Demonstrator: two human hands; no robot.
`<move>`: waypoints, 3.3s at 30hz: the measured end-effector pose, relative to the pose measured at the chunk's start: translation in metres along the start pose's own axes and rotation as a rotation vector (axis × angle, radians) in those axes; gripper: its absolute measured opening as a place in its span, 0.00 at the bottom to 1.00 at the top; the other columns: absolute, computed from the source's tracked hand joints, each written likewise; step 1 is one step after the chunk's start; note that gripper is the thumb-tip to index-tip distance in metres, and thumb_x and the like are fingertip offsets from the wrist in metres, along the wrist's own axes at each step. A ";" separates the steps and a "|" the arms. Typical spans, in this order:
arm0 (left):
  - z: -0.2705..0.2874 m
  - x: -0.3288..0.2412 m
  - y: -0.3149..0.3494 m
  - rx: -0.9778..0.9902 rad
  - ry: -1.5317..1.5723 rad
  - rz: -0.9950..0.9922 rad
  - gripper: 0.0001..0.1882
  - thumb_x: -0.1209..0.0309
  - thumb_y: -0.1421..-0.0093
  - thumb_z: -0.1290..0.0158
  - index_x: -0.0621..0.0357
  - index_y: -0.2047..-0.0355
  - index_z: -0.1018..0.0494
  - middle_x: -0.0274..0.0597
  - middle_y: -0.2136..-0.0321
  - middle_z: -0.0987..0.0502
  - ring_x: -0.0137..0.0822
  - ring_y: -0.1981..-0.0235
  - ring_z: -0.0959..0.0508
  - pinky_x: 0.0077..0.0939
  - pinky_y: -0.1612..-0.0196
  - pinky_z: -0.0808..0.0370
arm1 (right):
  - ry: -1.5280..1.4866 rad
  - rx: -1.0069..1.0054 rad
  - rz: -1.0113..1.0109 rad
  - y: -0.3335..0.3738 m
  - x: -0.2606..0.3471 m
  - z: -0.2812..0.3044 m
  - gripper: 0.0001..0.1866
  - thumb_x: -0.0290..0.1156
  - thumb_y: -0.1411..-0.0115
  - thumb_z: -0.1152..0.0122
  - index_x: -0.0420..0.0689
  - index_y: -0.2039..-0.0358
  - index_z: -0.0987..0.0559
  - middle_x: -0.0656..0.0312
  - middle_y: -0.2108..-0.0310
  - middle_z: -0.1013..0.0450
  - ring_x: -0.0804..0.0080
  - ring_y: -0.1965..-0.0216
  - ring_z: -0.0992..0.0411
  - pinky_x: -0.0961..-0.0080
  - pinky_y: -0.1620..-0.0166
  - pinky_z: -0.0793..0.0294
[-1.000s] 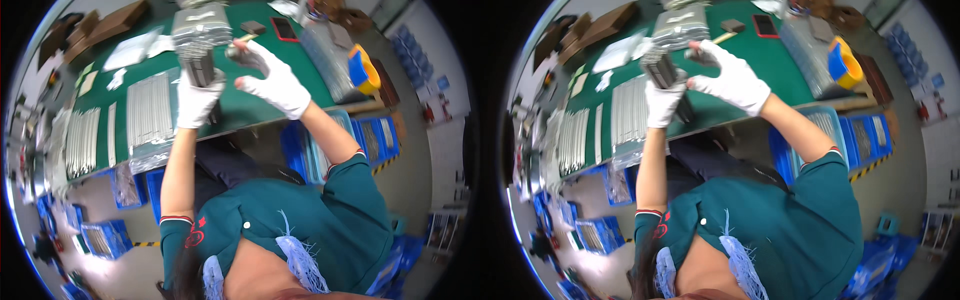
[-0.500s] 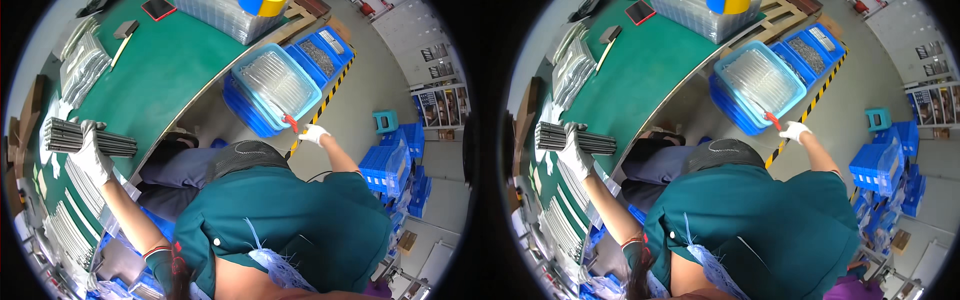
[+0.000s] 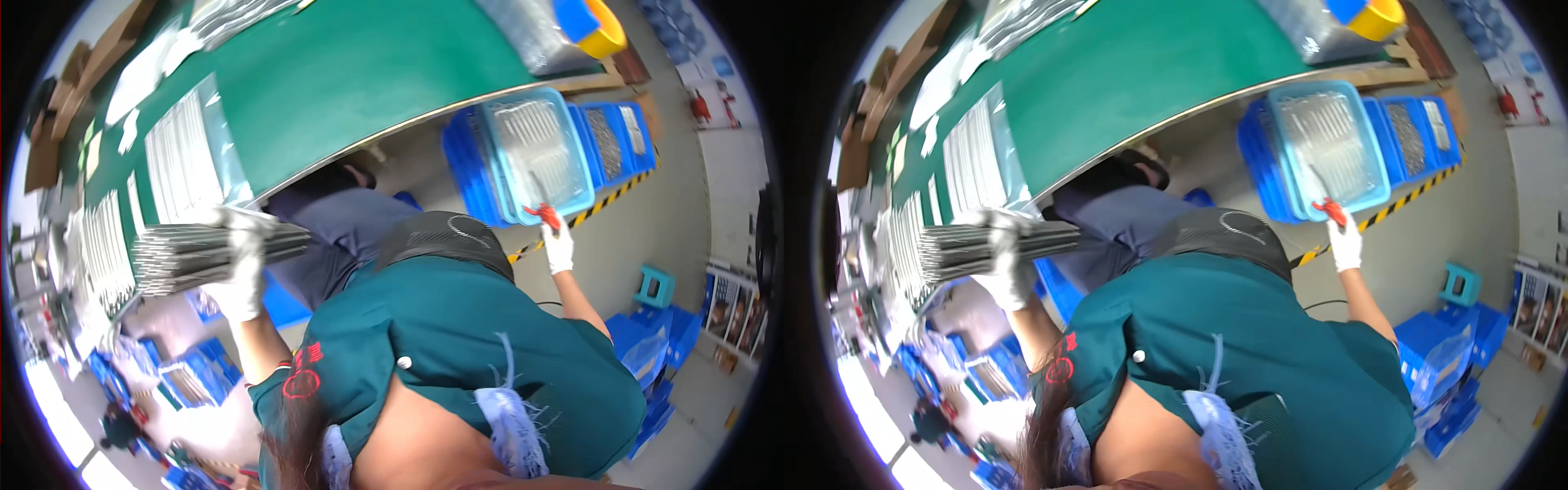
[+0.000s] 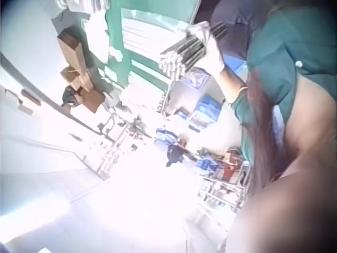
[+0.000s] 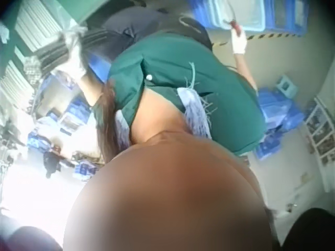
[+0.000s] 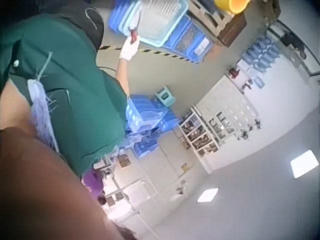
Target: Organize thin metal rods, clean them using an air gun, and package them into plastic bags.
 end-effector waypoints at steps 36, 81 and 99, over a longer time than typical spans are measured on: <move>-0.025 0.149 0.024 0.743 -1.152 0.043 0.19 0.69 0.51 0.44 0.47 0.56 0.25 0.42 0.65 0.25 0.43 0.68 0.22 0.32 0.65 0.24 | 0.121 1.274 0.130 0.035 0.349 -0.075 0.27 0.51 0.41 0.46 0.49 0.46 0.27 0.54 0.60 0.23 0.60 0.62 0.25 0.71 0.57 0.27; -0.021 0.147 0.025 0.749 -1.098 0.029 0.20 0.68 0.51 0.41 0.49 0.56 0.25 0.42 0.67 0.24 0.44 0.66 0.22 0.32 0.63 0.23 | 0.108 1.069 0.277 0.026 0.331 -0.068 0.27 0.48 0.41 0.42 0.46 0.46 0.27 0.58 0.61 0.23 0.69 0.62 0.26 0.74 0.55 0.28; -0.025 0.123 0.041 0.159 -1.194 -0.204 0.19 0.72 0.54 0.36 0.58 0.61 0.26 0.43 0.69 0.19 0.41 0.68 0.18 0.27 0.64 0.22 | 0.072 1.058 0.222 0.032 0.323 -0.063 0.26 0.47 0.41 0.43 0.47 0.46 0.27 0.56 0.62 0.23 0.62 0.62 0.25 0.72 0.56 0.28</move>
Point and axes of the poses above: each hand's wrist, its own y-axis away from the middle knuckle, its own z-axis out of the back of the hand, x = y × z, the point moved 8 cm from there along -y, towards the middle knuckle
